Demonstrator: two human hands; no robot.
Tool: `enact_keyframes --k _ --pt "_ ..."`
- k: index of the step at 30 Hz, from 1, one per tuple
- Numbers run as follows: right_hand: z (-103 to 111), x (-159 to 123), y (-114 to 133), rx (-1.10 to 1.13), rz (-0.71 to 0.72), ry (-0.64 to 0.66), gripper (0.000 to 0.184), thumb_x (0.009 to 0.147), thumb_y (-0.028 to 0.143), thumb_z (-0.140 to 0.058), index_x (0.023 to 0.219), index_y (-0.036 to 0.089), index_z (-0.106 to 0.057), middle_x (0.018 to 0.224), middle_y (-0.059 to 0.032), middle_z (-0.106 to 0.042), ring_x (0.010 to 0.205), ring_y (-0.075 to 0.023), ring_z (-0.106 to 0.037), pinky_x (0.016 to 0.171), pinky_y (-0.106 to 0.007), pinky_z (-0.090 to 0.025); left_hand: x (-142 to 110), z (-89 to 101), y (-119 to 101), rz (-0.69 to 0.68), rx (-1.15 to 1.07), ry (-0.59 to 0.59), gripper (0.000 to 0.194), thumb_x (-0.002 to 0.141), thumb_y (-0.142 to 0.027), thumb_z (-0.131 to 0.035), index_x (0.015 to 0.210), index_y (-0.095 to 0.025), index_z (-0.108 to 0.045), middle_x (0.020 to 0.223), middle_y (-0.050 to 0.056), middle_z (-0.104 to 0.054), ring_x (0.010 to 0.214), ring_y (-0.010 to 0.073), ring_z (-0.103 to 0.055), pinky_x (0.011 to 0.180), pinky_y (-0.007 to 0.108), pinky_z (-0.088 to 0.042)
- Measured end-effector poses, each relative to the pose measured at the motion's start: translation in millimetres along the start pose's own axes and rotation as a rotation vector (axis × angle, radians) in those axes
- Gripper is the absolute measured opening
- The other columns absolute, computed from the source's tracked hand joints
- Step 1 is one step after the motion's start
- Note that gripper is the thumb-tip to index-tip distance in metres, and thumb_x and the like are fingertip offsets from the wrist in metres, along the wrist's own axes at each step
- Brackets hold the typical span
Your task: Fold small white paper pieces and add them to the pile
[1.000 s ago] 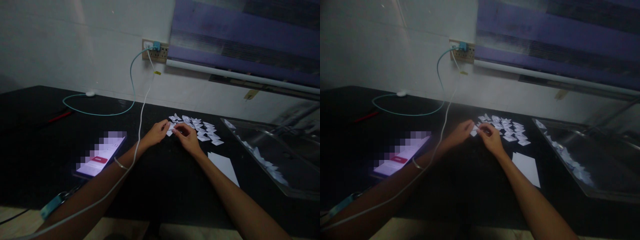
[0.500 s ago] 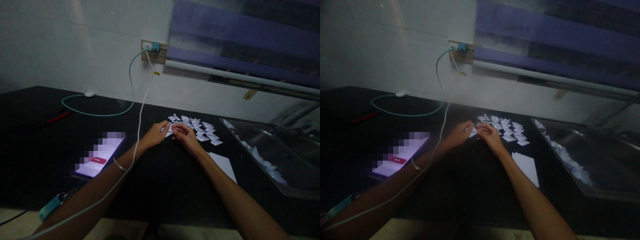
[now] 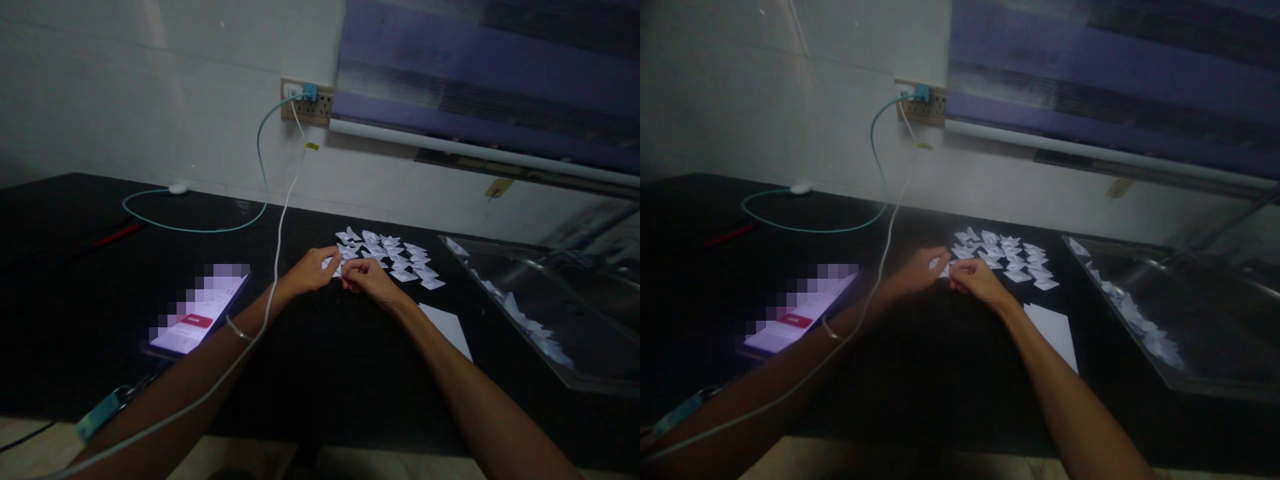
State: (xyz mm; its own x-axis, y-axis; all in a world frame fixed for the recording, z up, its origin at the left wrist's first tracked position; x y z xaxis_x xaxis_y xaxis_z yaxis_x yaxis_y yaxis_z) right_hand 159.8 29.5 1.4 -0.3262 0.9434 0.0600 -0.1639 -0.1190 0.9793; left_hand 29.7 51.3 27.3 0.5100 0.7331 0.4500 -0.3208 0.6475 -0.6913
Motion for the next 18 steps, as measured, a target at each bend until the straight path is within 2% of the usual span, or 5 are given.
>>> enact_keyframes --k 5,8,11,15,18 --pt "0.8 0.2 -0.3 0.005 0.019 -0.042 0.012 0.077 0.027 -0.066 0.068 0.019 -0.065 0.056 0.0044 -0.059 0.047 -0.0083 -0.045 0.047 -0.022 -0.03 1.0 -0.1 -0.2 -0.003 -0.036 0.0 0.035 0.1 -0.041 -0.043 0.077 -0.018 -0.056 0.071 -0.001 -0.056 0.067 0.0133 -0.049 0.064 0.027 -0.036" --pt "-0.2 -0.1 1.4 0.038 0.003 -0.058 0.022 0.082 0.036 -0.065 0.069 0.019 -0.066 0.061 0.0014 -0.063 0.048 -0.0094 -0.048 0.047 -0.024 -0.034 1.5 2.4 0.2 0.006 -0.039 -0.035 0.035 0.1 -0.04 -0.043 0.076 -0.018 -0.055 0.07 -0.001 -0.055 0.067 0.0132 -0.049 0.064 0.027 -0.036" --pt "-3.4 -1.1 4.5 0.016 0.005 -0.037 0.034 0.085 0.047 -0.067 0.067 0.018 -0.066 0.061 0.0 -0.063 0.049 -0.0096 -0.049 0.048 -0.024 -0.035 1.3 0.2 -0.1 0.001 -0.039 -0.014 0.035 0.1 -0.039 -0.044 0.074 -0.018 -0.053 0.067 -0.002 -0.053 0.064 0.0124 -0.047 0.062 0.027 -0.034" --pt "-3.7 -2.5 5.7 -0.032 0.036 -0.034 0.036 0.083 0.051 -0.073 0.069 0.019 -0.066 0.059 0.0019 -0.061 0.049 -0.0094 -0.048 0.048 -0.024 -0.033 1.2 -1.5 -1.4 0.0 -0.059 0.009 0.037 0.101 -0.041 -0.042 0.072 -0.019 -0.049 0.066 -0.003 -0.049 0.063 0.012 -0.044 0.061 0.027 -0.033" --pt "-3.6 -2.2 4.4 -0.043 0.072 -0.017 0.039 0.087 0.053 -0.07 0.068 0.019 -0.064 0.06 0.0018 -0.06 0.05 -0.0093 -0.047 0.049 -0.024 -0.033 2.6 0.7 -4.4 -0.004 -0.152 0.01 0.04 0.101 -0.045 -0.041 0.071 -0.019 -0.048 0.069 -0.002 -0.048 0.066 0.0124 -0.043 0.063 0.027 -0.035"
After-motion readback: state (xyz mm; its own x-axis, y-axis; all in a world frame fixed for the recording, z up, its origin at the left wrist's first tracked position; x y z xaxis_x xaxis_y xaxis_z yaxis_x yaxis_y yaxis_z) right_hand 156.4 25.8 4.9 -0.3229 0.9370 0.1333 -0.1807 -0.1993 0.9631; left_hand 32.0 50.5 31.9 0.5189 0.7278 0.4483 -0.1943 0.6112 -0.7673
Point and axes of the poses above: each hand's wrist, its own x-axis towards the middle knuckle, its own z-axis out of the back of the hand, y = z × x, the point moved 7 cm from there along x, towards the middle knuckle
